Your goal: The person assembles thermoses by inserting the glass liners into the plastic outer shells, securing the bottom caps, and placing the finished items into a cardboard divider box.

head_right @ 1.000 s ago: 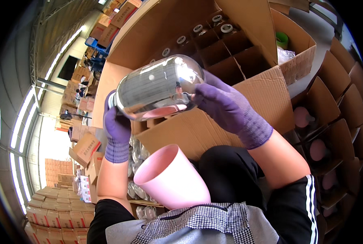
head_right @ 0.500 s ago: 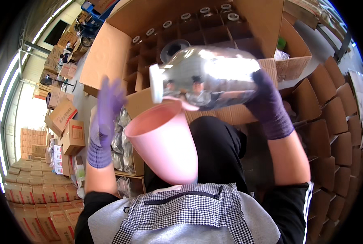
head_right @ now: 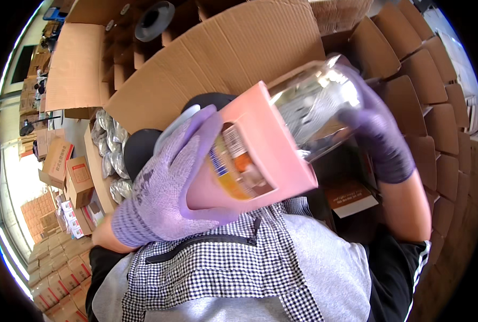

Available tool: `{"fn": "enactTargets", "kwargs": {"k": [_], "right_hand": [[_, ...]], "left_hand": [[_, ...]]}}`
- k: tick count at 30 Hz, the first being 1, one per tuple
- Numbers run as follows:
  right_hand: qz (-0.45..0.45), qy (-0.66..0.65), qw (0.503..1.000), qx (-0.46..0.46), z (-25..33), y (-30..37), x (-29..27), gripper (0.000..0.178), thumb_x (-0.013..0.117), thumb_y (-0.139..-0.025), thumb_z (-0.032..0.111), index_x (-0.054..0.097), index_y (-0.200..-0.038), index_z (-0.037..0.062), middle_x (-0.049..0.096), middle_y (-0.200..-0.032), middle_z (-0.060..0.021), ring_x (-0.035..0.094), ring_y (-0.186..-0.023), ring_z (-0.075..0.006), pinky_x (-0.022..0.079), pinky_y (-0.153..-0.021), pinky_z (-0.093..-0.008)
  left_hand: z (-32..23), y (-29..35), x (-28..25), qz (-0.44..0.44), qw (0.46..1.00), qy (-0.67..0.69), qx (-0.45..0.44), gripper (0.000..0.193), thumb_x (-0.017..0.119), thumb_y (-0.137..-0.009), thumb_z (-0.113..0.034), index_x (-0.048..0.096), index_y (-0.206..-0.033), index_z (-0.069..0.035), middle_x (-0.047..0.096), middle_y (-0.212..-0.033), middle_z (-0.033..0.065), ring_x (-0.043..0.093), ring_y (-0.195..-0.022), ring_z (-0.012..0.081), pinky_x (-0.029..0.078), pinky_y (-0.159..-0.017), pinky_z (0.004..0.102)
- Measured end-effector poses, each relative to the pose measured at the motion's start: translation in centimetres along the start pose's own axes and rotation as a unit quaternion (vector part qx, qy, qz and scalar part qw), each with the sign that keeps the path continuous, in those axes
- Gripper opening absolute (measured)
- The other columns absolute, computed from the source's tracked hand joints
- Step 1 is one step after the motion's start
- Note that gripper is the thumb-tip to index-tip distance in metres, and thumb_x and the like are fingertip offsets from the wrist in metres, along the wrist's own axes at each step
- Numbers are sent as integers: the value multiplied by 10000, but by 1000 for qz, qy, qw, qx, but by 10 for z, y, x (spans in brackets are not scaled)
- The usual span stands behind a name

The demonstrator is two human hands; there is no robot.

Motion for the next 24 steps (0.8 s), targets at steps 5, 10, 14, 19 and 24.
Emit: {"fn": "enactTargets", "kwargs": {"k": [5, 10, 14, 19, 24], "right_hand": [[-28, -2, 999, 31, -82, 32, 2, 883, 930, -744, 316, 533, -1474, 16, 632, -1400, -127, 612, -1255, -214, 485, -1095, -372], [55, 87, 994, 48, -124, 45, -11, 739, 895, -819, 176, 561, -1469, 62, 655, -1380, -100, 652, -1201, -190, 538, -1044, -366], [65, 25, 991, 112, -129, 59, -23, 684, 894, -817, 170, 598, -1425, 66, 694, -1309, -91, 693, -1124, -189, 585, -969, -353], [47, 66, 992, 97, -148, 66, -39, 709, 905, -796, 171, 594, -1424, 70, 670, -1338, -93, 665, -1176, -215, 560, -1016, -367], [45, 139, 989, 35, -149, 69, -17, 732, 902, -795, 180, 573, -1441, 75, 660, -1354, -95, 661, -1186, -218, 561, -1013, -364]], "left_hand": [[35, 43, -39, -54, 982, 34, -178, 1107, 877, -753, -377, 295, -1573, 87, 382, -1590, 285, 379, -1492, 395, 308, -1225, 448], [66, 124, 28, -211, 768, 506, -332, 774, 614, -978, -352, 335, -1558, 78, 466, -1543, 226, 479, -1415, 313, 359, -1189, 406], [48, 100, 27, -229, 761, 528, -300, 758, 631, -993, -360, 357, -1534, 95, 529, -1470, 223, 537, -1345, 281, 400, -1152, 388], [29, 88, 18, -238, 812, 447, -289, 754, 711, -960, -344, 396, -1512, 61, 579, -1376, 164, 562, -1280, 227, 446, -1099, 361], [43, 101, 15, -241, 855, 380, -260, 667, 628, -995, -310, 390, -1505, 47, 564, -1381, 199, 583, -1235, 250, 470, -1064, 365]]}}
Point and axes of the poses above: each hand's wrist, its own y-axis away from the middle knuckle, its own x-axis out of the palm, z = x × y, the point moved 3 cm from there along -y, towards the middle knuckle
